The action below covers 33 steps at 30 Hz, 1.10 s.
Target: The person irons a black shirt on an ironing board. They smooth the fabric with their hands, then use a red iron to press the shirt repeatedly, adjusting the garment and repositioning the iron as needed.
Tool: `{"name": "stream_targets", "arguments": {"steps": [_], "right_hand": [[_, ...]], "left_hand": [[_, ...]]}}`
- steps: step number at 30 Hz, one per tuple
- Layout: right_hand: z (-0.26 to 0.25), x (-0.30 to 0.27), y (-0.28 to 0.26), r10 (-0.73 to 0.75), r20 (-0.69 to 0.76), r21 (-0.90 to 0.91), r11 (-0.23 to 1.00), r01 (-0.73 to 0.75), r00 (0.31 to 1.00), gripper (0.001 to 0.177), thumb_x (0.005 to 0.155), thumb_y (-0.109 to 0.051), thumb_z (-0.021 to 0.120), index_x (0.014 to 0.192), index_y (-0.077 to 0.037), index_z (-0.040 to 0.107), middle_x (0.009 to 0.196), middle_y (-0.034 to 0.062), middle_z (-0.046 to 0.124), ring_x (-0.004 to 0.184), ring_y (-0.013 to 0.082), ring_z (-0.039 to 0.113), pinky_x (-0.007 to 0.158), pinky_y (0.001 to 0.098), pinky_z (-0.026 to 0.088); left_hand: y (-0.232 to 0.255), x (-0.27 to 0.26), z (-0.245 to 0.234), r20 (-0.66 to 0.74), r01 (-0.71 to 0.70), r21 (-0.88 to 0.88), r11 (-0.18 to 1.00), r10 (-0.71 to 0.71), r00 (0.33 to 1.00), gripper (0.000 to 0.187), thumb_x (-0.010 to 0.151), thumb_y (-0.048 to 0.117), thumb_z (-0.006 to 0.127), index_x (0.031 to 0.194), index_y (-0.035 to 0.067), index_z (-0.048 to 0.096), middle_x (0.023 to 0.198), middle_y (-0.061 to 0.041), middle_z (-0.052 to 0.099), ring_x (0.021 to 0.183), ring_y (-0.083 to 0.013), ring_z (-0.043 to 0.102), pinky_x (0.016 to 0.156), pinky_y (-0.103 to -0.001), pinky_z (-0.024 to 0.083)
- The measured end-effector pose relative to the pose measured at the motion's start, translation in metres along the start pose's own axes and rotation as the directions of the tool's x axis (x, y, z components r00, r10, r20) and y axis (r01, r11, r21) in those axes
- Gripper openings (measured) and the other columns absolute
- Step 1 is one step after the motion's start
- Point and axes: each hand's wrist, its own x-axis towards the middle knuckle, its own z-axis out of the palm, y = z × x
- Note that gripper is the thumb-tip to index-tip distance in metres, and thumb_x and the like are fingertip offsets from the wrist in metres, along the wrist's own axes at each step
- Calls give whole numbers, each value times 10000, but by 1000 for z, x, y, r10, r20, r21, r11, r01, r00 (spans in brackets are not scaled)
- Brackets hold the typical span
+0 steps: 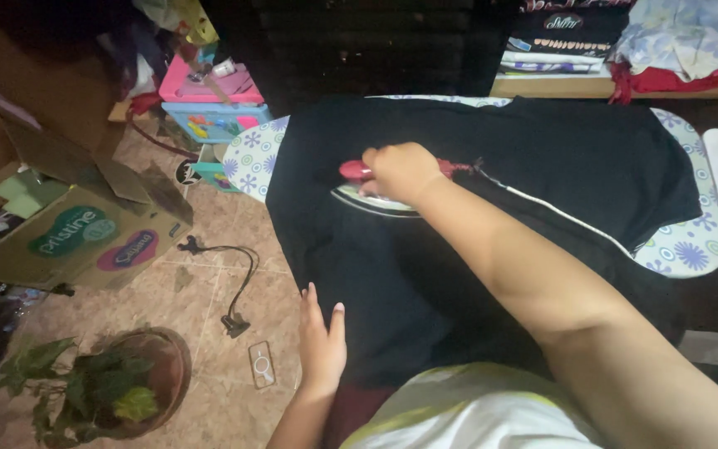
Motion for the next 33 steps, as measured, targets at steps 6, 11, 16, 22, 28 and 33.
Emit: {"name": "stream_targets", "arguments": {"steps": [6,11,16,22,28,33], "right_hand": [[-5,32,0,219,20,63,973,-220,975,498,792,-541,602,977,-82,549,866,120,658,801,340,649,658,431,503],[4,60,14,377,-11,130,919,-373,926,518,800,-517,613,1000,-46,529,880,155,657,798,357,649,682,429,503],[11,72,28,397,-119,140,914,-380,910,483,804,-512,628,929,-52,548,838,166,656,769,391,641,667,454,498],[7,47,33,-254,-117,-99,965,243,960,463,769,-608,487,785,-153,573,631,77,633,562,339,627,476,440,473],[9,38,8,-486,-89,-131,871,474,869,480,759,-578,509,824,-107,580,674,98,633,579,346,627,476,464,471],[8,63,-4,-239,-131,-89,969,229,962,473,794,-575,557,848,-105,571,722,87,645,616,332,645,517,441,495]], "left_hand": [[3,1,-2,18,19,-18,1000,-18,1000,617,850,300,469,1392,108,249,1435,-189,256,1338,-309,235,1066,-402,193],[-1,3,-1,14,-19,-49,999,20,1000,619,854,283,468,1393,82,238,1432,-209,247,1336,-315,237,1075,-390,181],[-8,4,2,11,-48,-86,995,50,999,615,851,252,485,1387,70,245,1427,-220,251,1343,-308,225,1084,-380,167],[-6,3,-1,10,-33,-88,996,34,999,613,848,243,485,1389,85,245,1430,-202,261,1340,-305,237,1086,-380,168],[-13,4,3,-7,-71,-57,996,71,997,619,851,260,485,1390,76,244,1412,-206,297,1321,-320,270,1075,-384,189],[-1,3,0,28,13,-64,998,-12,1000,621,851,277,475,1397,102,235,1443,-178,247,1346,-293,224,1083,-383,167]]}}
